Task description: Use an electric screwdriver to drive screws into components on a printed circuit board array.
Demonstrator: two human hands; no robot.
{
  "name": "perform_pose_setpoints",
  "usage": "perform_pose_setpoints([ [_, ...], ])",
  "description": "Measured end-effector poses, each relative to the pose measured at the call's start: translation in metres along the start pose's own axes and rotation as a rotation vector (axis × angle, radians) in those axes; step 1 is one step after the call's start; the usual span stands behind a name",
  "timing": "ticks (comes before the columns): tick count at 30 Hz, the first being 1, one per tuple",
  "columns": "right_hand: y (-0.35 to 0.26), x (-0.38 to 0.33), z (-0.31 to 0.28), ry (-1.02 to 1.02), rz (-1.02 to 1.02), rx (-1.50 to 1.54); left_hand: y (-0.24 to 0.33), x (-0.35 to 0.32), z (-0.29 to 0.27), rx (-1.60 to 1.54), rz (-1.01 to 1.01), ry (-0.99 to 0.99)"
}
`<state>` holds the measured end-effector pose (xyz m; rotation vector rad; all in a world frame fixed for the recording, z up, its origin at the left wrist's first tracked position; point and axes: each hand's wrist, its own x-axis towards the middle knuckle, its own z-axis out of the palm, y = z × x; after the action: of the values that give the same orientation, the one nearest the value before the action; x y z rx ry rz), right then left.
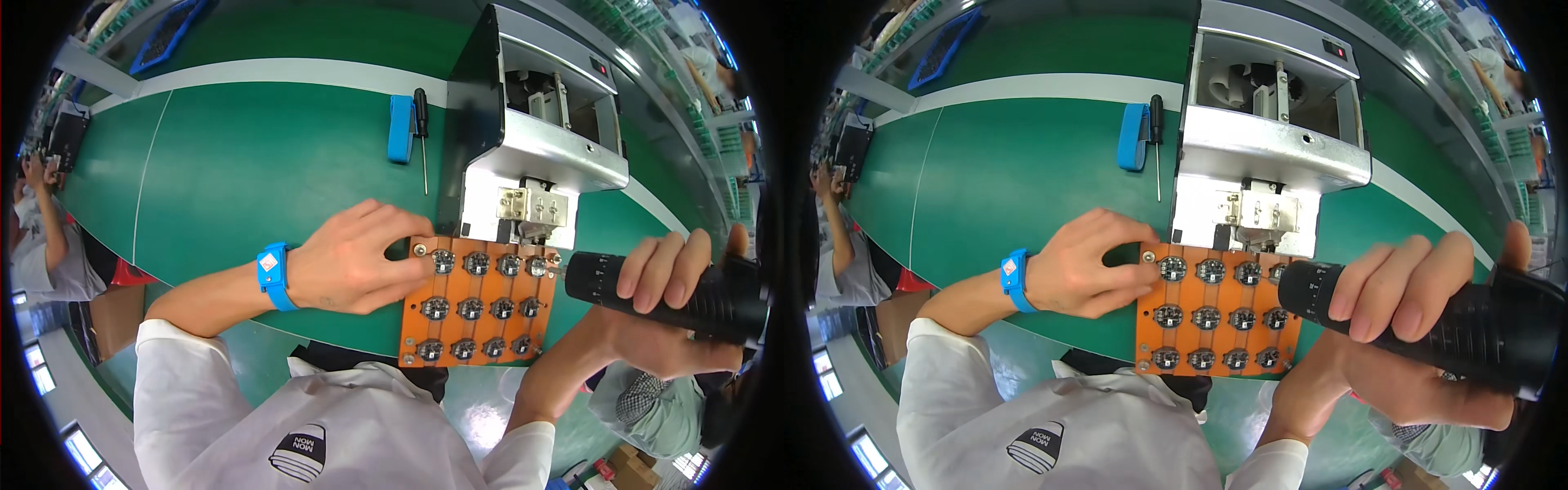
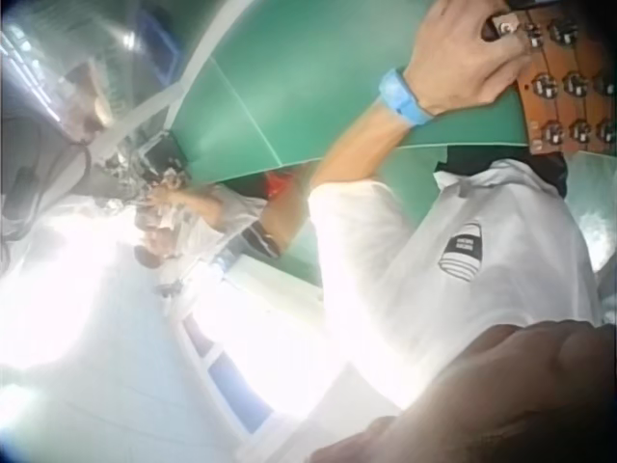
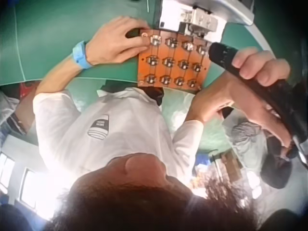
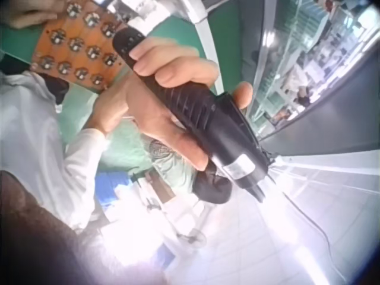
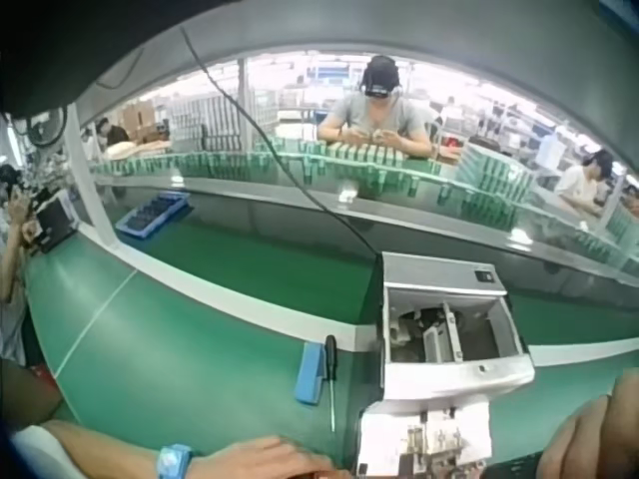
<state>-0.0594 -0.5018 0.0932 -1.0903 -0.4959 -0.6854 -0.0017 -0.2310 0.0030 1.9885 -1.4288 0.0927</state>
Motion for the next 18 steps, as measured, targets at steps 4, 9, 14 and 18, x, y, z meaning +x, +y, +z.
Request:
perform_pose_setpoints([
  [4,-0.002,0.006,0.006,-0.040,-0.029,0.015,0.006,0.000,0.003,0.099,0.021,-0.049],
  [9,-0.005,0.008,0.019,0.048,-0.014,-0.079,0.003,-0.001,0.005,0.143,0.031,-0.036],
  [14,0.008,0.004,0.019,-0.026,-0.112,-0.016,0.005,-0.001,0.009,0.165,0.041,-0.034],
  [18,0.009,0.002,0.014,0.040,-0.102,-0.035,0.005,0.001,0.010,0.108,0.025,-0.057],
])
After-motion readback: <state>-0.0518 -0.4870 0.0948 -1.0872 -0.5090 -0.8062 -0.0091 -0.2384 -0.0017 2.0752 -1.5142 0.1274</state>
